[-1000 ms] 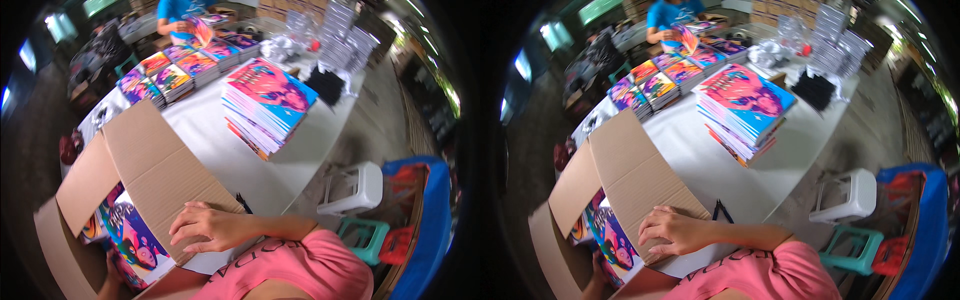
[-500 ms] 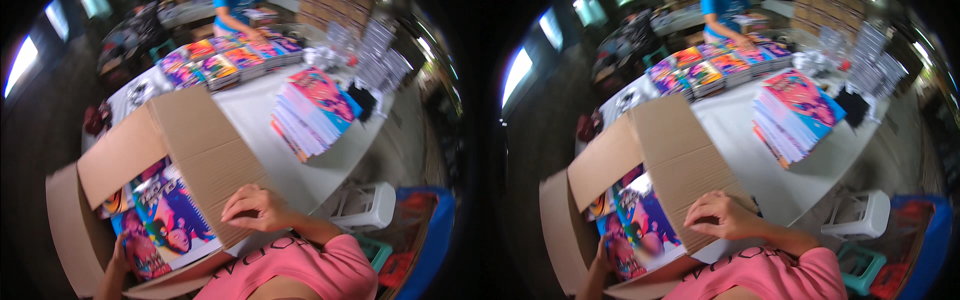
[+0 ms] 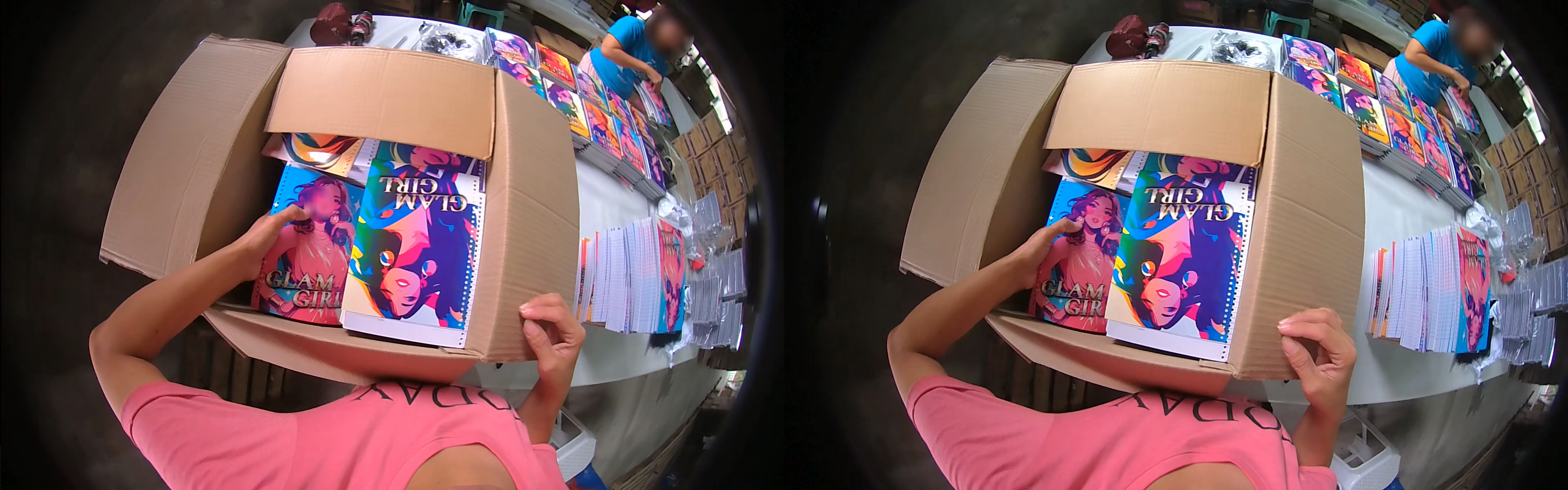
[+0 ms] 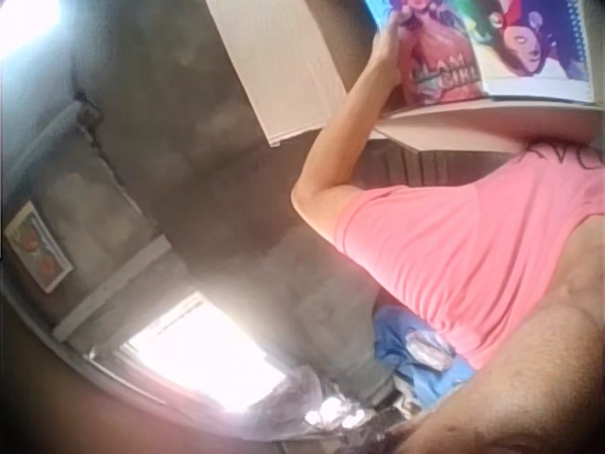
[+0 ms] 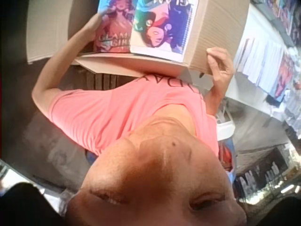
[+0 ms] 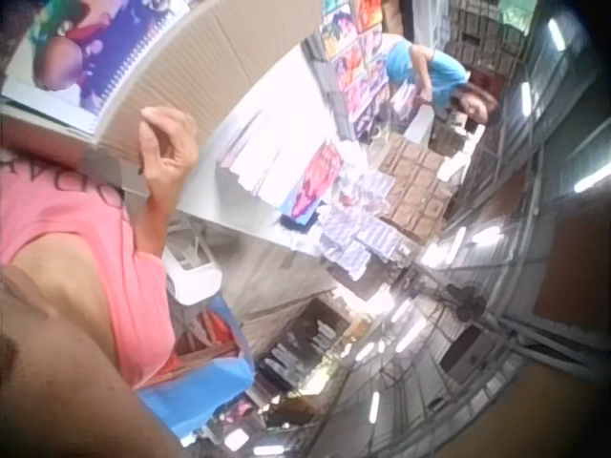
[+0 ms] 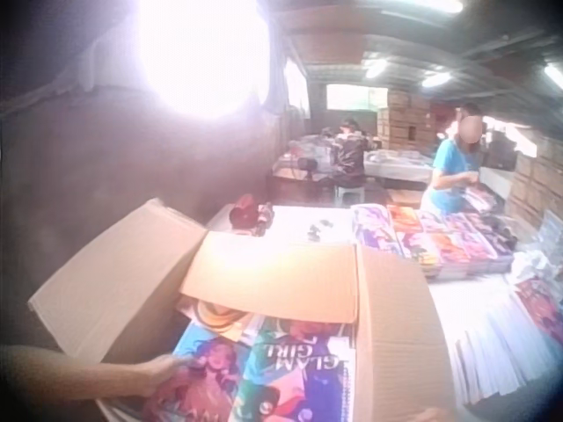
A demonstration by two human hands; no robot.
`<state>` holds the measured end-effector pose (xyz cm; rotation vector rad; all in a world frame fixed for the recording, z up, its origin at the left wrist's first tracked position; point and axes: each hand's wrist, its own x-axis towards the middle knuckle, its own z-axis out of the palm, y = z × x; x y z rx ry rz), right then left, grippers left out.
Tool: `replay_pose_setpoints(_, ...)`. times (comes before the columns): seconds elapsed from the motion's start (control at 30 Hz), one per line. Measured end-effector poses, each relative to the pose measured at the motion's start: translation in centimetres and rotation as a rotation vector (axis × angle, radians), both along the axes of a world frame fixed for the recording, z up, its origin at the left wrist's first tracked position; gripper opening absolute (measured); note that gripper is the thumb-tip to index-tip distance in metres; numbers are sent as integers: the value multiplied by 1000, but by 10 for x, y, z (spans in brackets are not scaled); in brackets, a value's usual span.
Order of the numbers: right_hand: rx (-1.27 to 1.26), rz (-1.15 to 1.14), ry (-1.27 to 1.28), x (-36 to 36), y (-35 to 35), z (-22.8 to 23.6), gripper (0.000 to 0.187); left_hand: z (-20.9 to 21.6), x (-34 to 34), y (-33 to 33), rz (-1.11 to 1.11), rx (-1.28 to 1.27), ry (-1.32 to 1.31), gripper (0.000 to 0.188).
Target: The person opens a cardboard box using a pair of snips, removes protective plastic, and then unloads stacks of spiral notebooks onto a table.
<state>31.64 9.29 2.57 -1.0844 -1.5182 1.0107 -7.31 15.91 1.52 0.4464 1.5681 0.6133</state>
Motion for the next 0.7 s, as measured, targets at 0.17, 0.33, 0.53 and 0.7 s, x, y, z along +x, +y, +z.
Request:
replay_pose_setpoints(0.17,2,-10,-9,-1,-1,0,12,-11,-2,2,6,118,217,41)
replay_pose_setpoints(0.33,15,17,-14,2,-1,0,13,-12,-15,9,-181,-148,35,42)
replay_pose_setpoints(0.53,2,13,8,-1,-3,0,13,-20,-19,6,-191,-76,85,42)
replay_pose_setpoints(0.7,0,40,-10,2,-3,0,11,26,-6,-7,-221,143,290,35)
